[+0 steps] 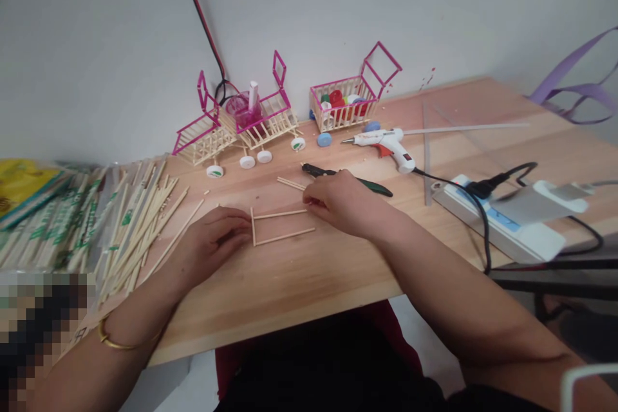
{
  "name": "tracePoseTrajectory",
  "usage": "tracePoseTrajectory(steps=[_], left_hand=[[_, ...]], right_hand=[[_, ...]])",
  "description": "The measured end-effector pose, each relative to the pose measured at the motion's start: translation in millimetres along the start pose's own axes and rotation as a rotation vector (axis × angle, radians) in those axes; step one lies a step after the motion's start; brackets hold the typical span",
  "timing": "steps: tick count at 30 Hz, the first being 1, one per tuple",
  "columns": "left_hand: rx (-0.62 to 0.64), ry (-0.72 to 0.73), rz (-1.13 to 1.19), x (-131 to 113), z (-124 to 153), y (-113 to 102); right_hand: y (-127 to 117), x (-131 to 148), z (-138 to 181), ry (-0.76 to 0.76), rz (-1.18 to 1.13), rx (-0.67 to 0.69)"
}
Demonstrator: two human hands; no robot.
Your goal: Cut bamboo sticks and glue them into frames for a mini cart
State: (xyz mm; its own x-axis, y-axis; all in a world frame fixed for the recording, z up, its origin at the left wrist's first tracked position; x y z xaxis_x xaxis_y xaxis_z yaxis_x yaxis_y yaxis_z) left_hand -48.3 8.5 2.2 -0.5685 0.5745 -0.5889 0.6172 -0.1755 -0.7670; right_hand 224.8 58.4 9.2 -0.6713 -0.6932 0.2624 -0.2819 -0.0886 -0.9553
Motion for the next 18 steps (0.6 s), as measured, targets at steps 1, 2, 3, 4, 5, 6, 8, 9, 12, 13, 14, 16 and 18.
tracePoseTrajectory(steps=[1, 2, 3, 4, 5, 6, 8, 9, 12, 13, 14, 16, 18], left_hand=[[-0.002, 0.002, -0.002, -0.3, -0.1, -0.1], [-0.005, 0.004, -0.003, -0.6, -0.3, -0.2], [-0.009, 0.007, -0.006, -1.0, -0.5, -0.3], [-0.013, 0.011, -0.008, -1.3, -0.7, -0.2], [-0.015, 0.014, -0.009, -1.5, -0.9, -0.1], [-0.019, 0.019, -0.008, -1.6, -1.0, 0.1], [-0.026, 0.028, -0.003, -1.6, -1.1, 0.7], [-0.031, 0.032, -0.001, -1.5, -1.1, 1.0], [-0.04, 0.042, -0.006, -0.8, -0.8, 1.6], [-0.038, 0.043, -0.008, -0.6, -0.7, 1.7], [-0.035, 0.045, -0.009, -0.3, -0.5, 1.8], [-0.031, 0.049, -0.009, 0.1, -0.3, 1.9], [-0.028, 0.052, -0.012, 0.7, -0.2, 2.1]], right_hand=[[1.1, 0.4, -0.2, -0.012, -0.001, 0.006], [2.1, 0.9, -0.4, -0.019, -0.003, 0.013], [3.2, 1.4, -0.5, -0.022, -0.006, 0.021], [4.4, 2.0, -0.6, -0.022, -0.01, 0.028], [5.5, 2.7, -0.8, -0.022, -0.014, 0.033], [6.7, 3.5, -0.9, -0.023, -0.014, 0.035], [8.8, 5.3, -1.4, -0.026, -0.003, 0.03], [9.6, 6.2, -1.7, -0.026, 0.005, 0.026], [10.9, 8.7, -2.7, -0.016, 0.028, 0.019], [11.0, 9.5, -3.0, -0.014, 0.032, 0.018], [11.0, 10.1, -3.3, -0.014, 0.034, 0.016], [11.2, 11.1, -3.8, -0.017, 0.033, 0.013], [11.6, 11.6, -4.1, -0.018, 0.033, 0.01]])
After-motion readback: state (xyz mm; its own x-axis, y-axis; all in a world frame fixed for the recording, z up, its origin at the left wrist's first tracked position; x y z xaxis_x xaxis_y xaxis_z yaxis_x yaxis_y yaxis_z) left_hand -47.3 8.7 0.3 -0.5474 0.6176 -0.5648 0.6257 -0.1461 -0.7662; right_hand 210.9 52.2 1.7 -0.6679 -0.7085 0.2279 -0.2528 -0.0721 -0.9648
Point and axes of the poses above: each hand's wrist, its own z-axis away from the middle knuckle, its own y-axis out of the palm, x = y × z, the point moved 1 cm from there along -z, towards the middle knuckle, and after that the axes turned 7 degrees about z, right-handed, at the moved point
